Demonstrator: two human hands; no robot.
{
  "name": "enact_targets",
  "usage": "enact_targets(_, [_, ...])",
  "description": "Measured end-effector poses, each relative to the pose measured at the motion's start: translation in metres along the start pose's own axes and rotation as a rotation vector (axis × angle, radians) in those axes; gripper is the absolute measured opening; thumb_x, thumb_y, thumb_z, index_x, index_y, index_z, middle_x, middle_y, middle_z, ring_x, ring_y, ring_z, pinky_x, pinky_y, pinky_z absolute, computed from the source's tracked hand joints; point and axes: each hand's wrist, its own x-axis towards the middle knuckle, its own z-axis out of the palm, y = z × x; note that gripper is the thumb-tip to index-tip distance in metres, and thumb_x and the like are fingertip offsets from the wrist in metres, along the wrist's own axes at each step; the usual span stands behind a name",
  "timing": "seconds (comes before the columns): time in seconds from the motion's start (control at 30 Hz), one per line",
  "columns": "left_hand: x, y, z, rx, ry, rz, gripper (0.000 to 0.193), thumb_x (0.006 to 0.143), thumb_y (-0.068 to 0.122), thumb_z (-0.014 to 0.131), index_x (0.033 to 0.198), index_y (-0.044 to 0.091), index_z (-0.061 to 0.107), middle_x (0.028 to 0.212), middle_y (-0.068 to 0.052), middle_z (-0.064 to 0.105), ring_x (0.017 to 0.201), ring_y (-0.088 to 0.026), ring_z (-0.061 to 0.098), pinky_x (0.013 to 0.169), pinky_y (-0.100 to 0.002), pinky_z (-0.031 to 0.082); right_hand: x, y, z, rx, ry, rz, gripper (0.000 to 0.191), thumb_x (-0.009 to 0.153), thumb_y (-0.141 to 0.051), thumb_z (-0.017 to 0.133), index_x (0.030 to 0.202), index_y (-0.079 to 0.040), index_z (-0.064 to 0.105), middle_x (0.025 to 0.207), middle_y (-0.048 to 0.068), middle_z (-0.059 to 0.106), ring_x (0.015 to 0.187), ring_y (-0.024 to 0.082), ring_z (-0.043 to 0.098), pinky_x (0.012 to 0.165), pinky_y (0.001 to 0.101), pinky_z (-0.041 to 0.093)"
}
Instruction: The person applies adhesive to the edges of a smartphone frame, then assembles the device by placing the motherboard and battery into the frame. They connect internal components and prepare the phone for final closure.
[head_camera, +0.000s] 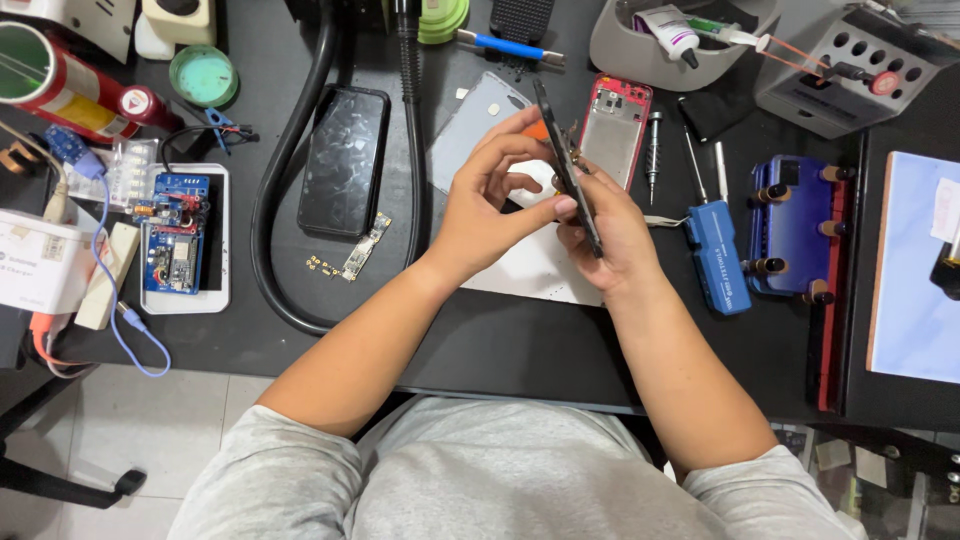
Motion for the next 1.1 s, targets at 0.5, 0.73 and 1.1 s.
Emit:
enact_targets(0.5, [-0.001, -0.010, -0.003, 0.113, 0.051, -0.007, 0.043, 0.084, 0.009, 0.091, 0.117, 0.011, 0.064, 0.154, -0.009, 0.051, 0.129, -0.012, 0.056, 0.093, -0.027, 0.048, 0.002, 0.004, -0.001, -0.010, -0.007, 0.001, 0.024, 0.096, -0.010, 0.063, 0.120, -0.010, 0.061, 0.083, -0.005, 0.060, 0.064, 0.001, 0.052, 0.045, 0.0163, 0.034])
enact_targets(0.73, [-0.001, -0.011, -0.003, 0.036, 0.011, -0.031, 0.041, 0.090, 0.007, 0.086, 0.121, 0.008, 0.060, 0.153, -0.009, 0.053, 0.128, -0.013, 0.058, 0.093, -0.027, 0.048, -0.002, 0.008, 0.007, 0.034, -0.005, -0.145, 0.022, 0.105, -0.015, 0.062, 0.125, -0.010, 0.059, 0.083, 0.000, 0.059, 0.065, 0.005, 0.056, 0.046, 0.0195, 0.039])
enact_targets(1.1, [-0.008, -0.024, 0.009, -0.250, 0.149, -0.161, 0.032, 0.112, 0.013, 0.053, 0.139, -0.005, 0.053, 0.120, -0.013, 0.073, 0.111, -0.012, 0.067, 0.099, -0.028, 0.052, 0.001, 0.031, 0.019, -0.131, 0.153, -0.807, 0.019, 0.111, -0.005, 0.054, 0.129, -0.001, 0.048, 0.123, 0.011, 0.063, 0.113, 0.014, 0.062, 0.100, 0.0286, 0.054])
